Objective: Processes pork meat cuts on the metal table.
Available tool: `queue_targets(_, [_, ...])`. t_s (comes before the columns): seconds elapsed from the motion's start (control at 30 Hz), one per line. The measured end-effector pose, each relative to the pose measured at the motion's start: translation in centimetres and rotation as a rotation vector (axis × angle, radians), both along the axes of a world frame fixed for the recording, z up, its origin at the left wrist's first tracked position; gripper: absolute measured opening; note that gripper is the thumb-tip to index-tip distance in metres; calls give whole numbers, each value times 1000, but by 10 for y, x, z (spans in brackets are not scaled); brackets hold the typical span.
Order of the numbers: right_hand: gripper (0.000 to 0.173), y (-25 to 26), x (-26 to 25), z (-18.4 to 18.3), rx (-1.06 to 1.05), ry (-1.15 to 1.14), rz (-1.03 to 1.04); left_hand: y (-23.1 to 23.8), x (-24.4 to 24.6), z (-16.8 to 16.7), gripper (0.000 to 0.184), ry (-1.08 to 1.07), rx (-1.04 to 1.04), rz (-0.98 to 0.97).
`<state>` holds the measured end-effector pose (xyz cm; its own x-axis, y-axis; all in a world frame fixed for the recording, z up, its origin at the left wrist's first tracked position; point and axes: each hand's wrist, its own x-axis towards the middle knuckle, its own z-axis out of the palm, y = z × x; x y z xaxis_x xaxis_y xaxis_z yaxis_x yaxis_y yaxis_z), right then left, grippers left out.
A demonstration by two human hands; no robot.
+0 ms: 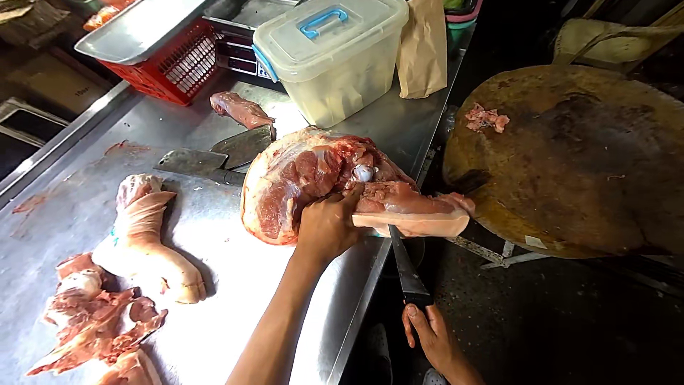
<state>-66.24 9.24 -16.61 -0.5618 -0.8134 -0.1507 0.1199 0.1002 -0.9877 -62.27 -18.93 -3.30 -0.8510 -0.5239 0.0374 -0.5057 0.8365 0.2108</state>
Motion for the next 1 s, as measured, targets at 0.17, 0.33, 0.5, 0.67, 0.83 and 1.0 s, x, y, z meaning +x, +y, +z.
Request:
queue_targets(0.17, [42,-11,-8,-8,-93,9,-1,1,-3,0,75,-4,10,9])
queue_targets(0.33, [42,-35,-20,-37,-182,95,-22,-2,-7,5,75,-53,47,13])
queue_targets(0.5, [44,-37,-19,-33,-181,81,-13,-2,-8,2,75,5,30,-7])
queue_targets(0.67, [41,-34,-16,-25,-173,22,-5,-2,-6,-2,75,29,-2,-20])
queue_targets(0.83, [40,-38,-11,-6,-154,-52,1,0,-5,-6,74,38,-12,-22])
queue_targets(1.0, [37,-32,-17,-21,-178,2,5,-3,-5,-3,73,10,-9,-37])
